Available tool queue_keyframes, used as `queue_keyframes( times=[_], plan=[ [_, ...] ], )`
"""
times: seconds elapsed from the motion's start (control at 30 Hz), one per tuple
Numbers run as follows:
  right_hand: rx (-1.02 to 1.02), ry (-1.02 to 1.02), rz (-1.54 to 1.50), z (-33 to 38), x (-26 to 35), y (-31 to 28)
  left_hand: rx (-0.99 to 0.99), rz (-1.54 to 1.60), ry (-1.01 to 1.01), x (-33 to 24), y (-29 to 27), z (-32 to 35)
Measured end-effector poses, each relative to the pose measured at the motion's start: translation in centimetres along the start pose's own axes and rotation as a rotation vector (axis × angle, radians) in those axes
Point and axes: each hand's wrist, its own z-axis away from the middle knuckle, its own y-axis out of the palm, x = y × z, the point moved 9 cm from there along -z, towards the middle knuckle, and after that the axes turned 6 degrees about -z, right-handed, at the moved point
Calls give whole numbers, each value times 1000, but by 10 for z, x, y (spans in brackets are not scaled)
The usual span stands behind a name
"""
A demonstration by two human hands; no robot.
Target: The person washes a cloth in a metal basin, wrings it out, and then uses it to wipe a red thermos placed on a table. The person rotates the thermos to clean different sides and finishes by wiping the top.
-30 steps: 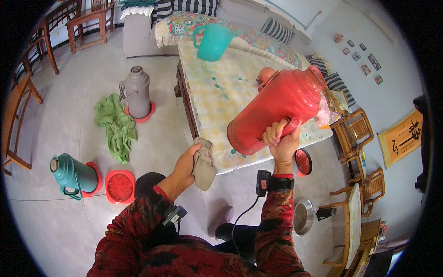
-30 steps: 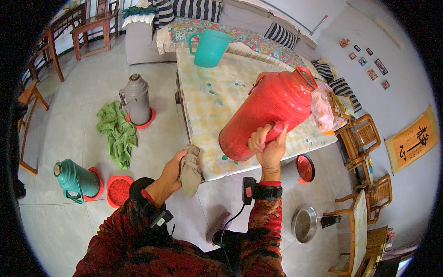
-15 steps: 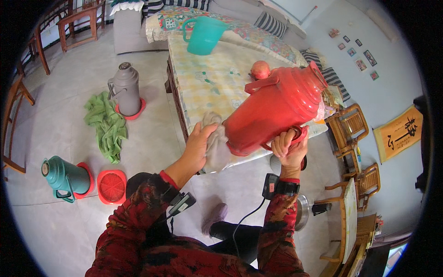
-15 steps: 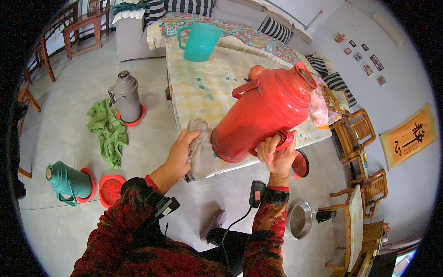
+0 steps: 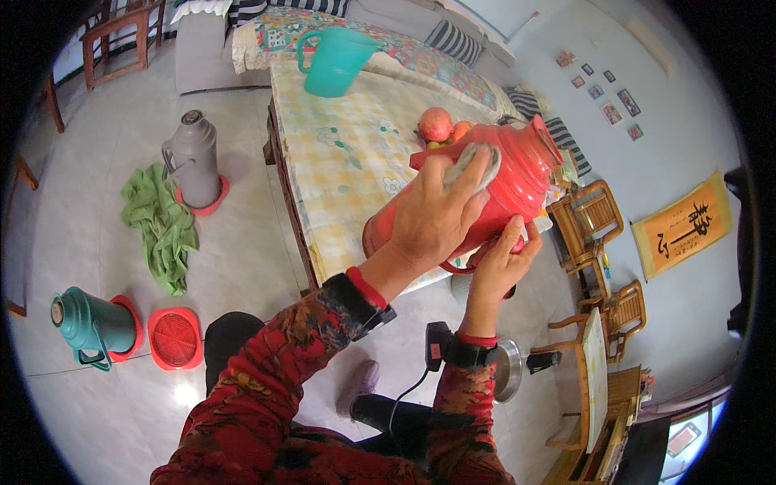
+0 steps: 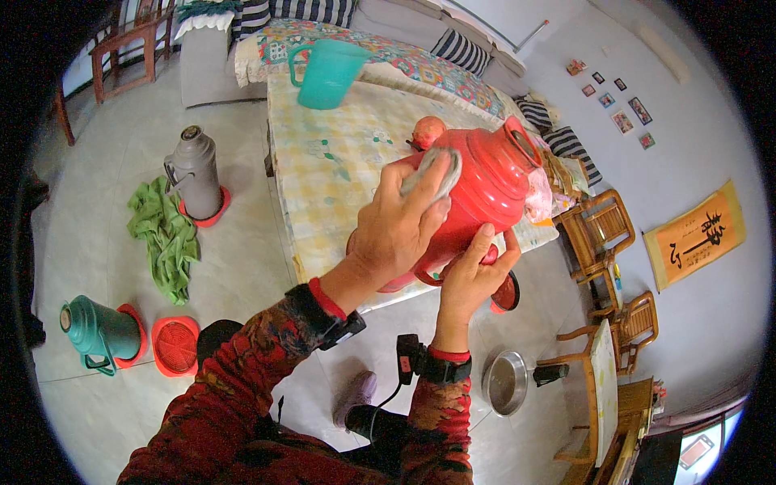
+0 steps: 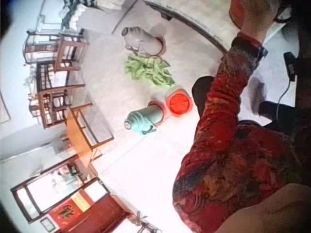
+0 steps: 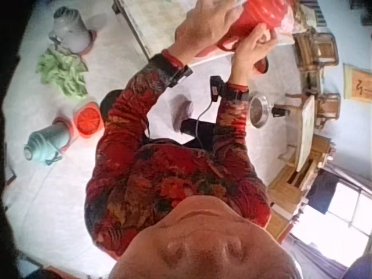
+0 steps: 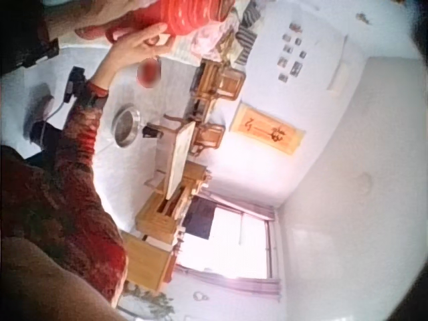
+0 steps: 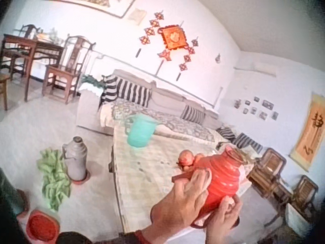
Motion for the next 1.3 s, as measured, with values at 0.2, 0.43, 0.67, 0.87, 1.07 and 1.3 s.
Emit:
queue_keyframes(
  times=[0.2, 0.43, 0.67, 0.87, 1.07, 1.3],
  plan=[
    [-49, -35, -37, 2, -14, -2, 89, -9, -236, 68, 23, 63],
    [-80, -30, -81, 4, -7, 0, 465, 161, -571, 162, 60, 119],
    [-121, 125, -130, 12, -7, 0, 127, 208, -413, 84, 30, 40],
    [-116, 152, -124, 11, -11, 1, 375, 253, -547, 131, 47, 58],
    [-134, 44, -20, 7, -10, -3, 763, -212, -225, 188, 85, 104],
    [-141, 173, -59, 12, -16, -3, 595, -72, -631, 169, 59, 167]
  ],
)
